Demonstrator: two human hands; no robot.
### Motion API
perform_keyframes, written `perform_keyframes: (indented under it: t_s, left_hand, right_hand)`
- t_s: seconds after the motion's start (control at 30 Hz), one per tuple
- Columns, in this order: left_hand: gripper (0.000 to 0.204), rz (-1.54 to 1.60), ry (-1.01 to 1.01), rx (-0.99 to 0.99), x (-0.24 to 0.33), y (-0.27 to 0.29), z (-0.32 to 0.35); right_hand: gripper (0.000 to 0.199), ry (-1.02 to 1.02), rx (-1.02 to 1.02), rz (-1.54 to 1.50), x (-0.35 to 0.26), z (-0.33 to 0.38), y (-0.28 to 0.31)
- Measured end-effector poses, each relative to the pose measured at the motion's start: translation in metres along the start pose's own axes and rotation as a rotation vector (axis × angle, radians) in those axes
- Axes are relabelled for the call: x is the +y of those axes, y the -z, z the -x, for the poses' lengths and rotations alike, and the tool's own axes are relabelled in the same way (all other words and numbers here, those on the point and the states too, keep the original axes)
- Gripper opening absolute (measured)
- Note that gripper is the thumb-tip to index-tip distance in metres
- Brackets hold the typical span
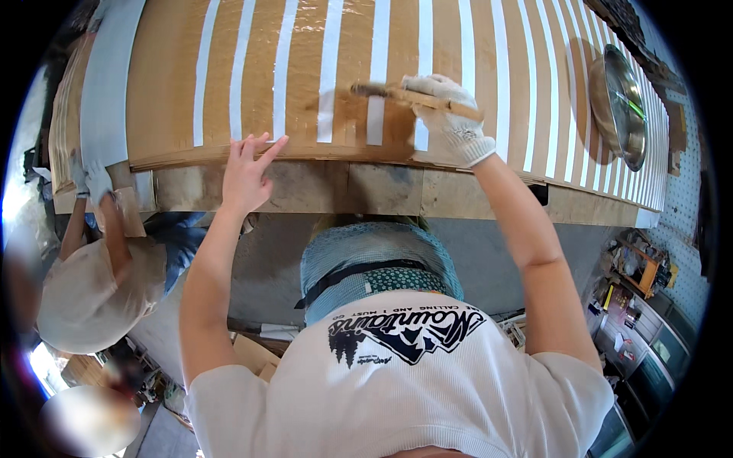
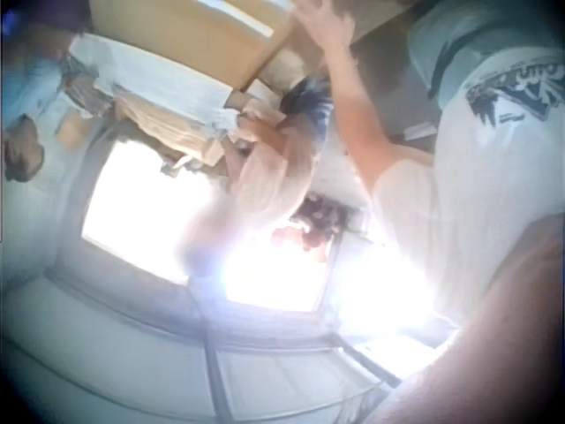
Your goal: The person applies a clear liquid to a large curved surface covered with brown paper and white stripes using a brush. They repeatedly dip the brush into a metal bowl and spread the liquid along the surface while another person smooths the paper on the opposite side.
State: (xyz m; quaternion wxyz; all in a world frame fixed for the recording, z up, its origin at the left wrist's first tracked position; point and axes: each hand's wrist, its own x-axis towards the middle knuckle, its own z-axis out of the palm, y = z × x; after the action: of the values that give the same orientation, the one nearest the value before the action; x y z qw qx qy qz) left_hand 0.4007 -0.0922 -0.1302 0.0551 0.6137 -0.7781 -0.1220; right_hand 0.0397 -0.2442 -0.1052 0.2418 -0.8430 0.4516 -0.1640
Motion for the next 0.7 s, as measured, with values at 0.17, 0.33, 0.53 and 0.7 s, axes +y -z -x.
perform_keyframes:
  t_s: [0.17,0.33,0.53,0.7]
  left_hand:
    - [0.088,-0.031,0.005,0.022,-0.001,-0.004,0.006]
    - [0.075,0.083,-0.003,0.154,0.004,-0.007,0.025]
    - [0.053,0.140,0.460,0.537,-0.028,-0.017,0.020]
    - [0.073,0.047,0.664,0.300,-0.043,-0.009,-0.005]
  right_hand:
    - [0.031,0.070,0.045,0.290,-0.014,0.036,-0.024]
    - [0.036,-0.049,-0.158,-0.118,-0.015,0.040,0.003]
    - [0.043,-0.606,-0.103,-0.436,-0.112,-0.062,0.004]
    - [0.064,-0.261,-0.077,0.071,-0.190,-0.147,-0.083]
